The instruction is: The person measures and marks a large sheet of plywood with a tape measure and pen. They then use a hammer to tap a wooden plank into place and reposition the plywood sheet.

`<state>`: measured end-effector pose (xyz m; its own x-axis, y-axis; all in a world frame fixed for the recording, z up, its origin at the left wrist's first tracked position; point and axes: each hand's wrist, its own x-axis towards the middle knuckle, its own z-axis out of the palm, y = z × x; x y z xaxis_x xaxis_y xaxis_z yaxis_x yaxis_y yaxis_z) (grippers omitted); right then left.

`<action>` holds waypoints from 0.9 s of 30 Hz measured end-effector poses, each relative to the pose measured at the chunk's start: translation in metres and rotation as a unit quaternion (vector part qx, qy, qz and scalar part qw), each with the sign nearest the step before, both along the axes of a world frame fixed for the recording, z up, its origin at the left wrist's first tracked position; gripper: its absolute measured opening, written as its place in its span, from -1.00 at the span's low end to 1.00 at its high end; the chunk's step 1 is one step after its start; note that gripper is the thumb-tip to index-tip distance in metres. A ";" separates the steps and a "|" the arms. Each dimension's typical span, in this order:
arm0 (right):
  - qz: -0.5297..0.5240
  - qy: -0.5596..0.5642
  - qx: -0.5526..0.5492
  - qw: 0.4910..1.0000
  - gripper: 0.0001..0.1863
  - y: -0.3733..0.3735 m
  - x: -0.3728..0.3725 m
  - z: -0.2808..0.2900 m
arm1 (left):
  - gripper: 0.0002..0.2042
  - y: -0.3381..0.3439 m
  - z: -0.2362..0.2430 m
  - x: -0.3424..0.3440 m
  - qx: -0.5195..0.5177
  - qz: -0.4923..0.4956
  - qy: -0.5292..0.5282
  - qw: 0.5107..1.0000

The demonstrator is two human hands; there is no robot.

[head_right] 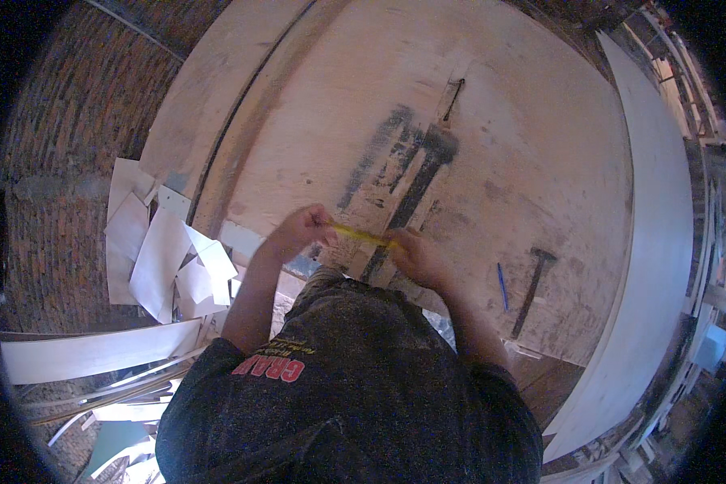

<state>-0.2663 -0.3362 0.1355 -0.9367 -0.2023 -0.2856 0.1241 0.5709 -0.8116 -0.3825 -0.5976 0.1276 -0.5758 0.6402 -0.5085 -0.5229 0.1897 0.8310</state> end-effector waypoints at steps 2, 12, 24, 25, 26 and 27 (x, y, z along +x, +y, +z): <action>-0.008 0.014 0.057 0.998 -0.71 0.033 0.010 0.002 | -0.88 -0.013 0.004 -0.020 0.031 0.097 0.000 0.995; -0.157 0.036 0.258 0.953 -0.86 0.185 0.057 -0.013 | -0.85 -0.150 0.000 -0.129 0.047 0.436 0.078 0.896; -0.230 0.082 0.191 0.951 -0.82 0.308 0.048 -0.119 | -0.35 -0.195 -0.093 0.010 -0.497 0.552 0.249 0.622; -0.226 0.106 0.208 0.946 -0.81 0.311 0.038 -0.118 | -0.37 -0.197 -0.105 0.026 -0.537 0.557 0.239 0.586; -0.223 0.130 0.225 0.940 -0.79 0.315 0.028 -0.117 | -0.39 -0.198 -0.119 0.038 -0.575 0.559 0.229 0.551; -0.184 0.125 0.286 0.932 -0.75 0.337 0.028 -0.126 | -0.38 -0.193 -0.138 0.038 -0.585 0.553 0.214 0.553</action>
